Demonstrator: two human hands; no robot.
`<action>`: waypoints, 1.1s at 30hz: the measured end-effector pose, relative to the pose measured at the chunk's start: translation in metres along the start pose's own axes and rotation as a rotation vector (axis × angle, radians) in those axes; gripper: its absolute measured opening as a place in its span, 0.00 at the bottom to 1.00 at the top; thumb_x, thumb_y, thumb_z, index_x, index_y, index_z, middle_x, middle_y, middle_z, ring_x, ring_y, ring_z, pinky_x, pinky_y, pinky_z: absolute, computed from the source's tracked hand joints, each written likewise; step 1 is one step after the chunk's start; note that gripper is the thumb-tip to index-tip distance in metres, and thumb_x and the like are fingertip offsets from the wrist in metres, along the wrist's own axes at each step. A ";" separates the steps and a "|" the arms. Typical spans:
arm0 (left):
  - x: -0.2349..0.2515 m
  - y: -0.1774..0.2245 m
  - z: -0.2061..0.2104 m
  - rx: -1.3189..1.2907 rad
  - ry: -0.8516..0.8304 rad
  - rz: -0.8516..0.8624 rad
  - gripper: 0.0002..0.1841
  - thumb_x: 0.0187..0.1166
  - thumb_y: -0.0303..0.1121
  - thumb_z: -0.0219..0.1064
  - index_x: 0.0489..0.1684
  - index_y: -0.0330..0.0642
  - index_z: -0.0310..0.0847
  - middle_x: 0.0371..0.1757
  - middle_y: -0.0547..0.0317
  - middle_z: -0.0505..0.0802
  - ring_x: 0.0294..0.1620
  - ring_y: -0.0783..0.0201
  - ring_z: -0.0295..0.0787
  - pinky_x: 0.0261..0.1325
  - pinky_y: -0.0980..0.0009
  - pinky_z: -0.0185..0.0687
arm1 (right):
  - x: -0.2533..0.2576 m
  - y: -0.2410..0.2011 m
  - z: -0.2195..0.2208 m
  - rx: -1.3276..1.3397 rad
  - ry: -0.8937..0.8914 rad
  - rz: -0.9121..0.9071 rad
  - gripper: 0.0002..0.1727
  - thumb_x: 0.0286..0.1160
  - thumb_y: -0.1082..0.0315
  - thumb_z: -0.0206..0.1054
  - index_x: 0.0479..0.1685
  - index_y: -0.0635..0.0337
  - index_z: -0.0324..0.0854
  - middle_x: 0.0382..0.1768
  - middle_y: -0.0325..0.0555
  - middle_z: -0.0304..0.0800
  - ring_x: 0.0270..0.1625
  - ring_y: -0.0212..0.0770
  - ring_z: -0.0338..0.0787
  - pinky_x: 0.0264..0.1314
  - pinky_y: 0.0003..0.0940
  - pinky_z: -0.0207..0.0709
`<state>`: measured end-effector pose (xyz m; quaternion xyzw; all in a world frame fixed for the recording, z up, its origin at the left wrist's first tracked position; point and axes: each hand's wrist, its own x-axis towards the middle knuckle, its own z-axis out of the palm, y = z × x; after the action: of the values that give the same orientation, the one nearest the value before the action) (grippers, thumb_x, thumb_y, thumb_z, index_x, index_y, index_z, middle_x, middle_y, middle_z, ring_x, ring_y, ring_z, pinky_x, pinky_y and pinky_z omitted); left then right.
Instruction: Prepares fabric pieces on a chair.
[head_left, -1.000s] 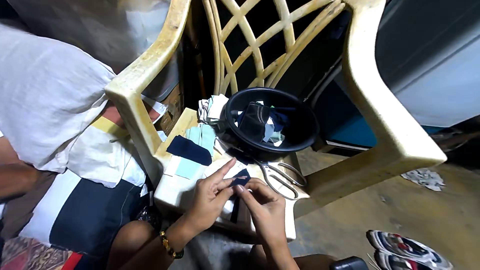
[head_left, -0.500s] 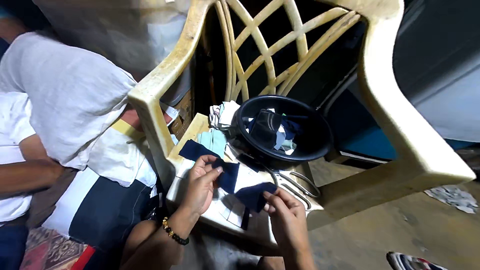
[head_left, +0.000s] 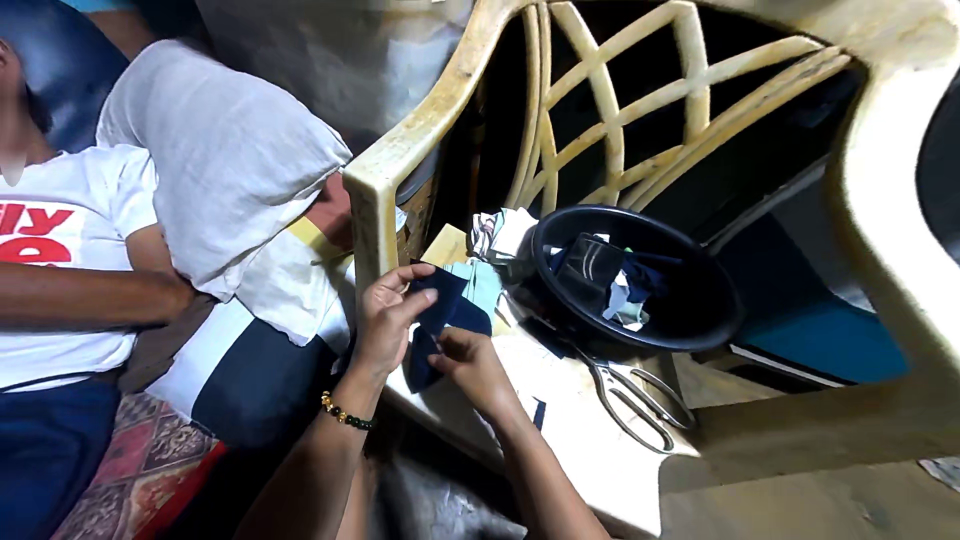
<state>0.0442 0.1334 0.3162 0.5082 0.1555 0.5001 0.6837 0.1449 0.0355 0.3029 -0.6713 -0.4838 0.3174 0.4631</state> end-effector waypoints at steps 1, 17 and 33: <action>0.000 0.000 0.001 0.013 -0.020 -0.009 0.17 0.67 0.11 0.63 0.51 0.35 0.86 0.47 0.58 0.93 0.42 0.70 0.91 0.49 0.71 0.90 | 0.003 -0.002 0.004 -0.129 0.017 -0.005 0.14 0.71 0.82 0.66 0.56 0.73 0.86 0.48 0.57 0.93 0.50 0.39 0.91 0.60 0.33 0.82; -0.013 -0.011 0.019 0.110 -0.637 -0.064 0.27 0.67 0.09 0.55 0.70 0.22 0.75 0.70 0.49 0.86 0.66 0.69 0.86 0.70 0.70 0.83 | -0.053 0.021 -0.034 0.716 0.524 -0.109 0.07 0.70 0.83 0.64 0.37 0.65 0.86 0.31 0.39 0.93 0.34 0.32 0.94 0.44 0.30 0.92; -0.025 -0.015 0.044 0.019 -0.404 -0.352 0.25 0.65 0.10 0.70 0.65 0.29 0.77 0.43 0.59 0.96 0.42 0.69 0.95 0.46 0.72 0.92 | -0.070 0.031 -0.068 0.548 0.466 -0.236 0.11 0.70 0.83 0.64 0.42 0.61 0.90 0.33 0.33 0.94 0.31 0.25 0.90 0.38 0.21 0.86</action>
<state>0.0729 0.0892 0.3151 0.5693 0.1066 0.2601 0.7726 0.1922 -0.0554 0.2979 -0.5164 -0.3367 0.2182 0.7565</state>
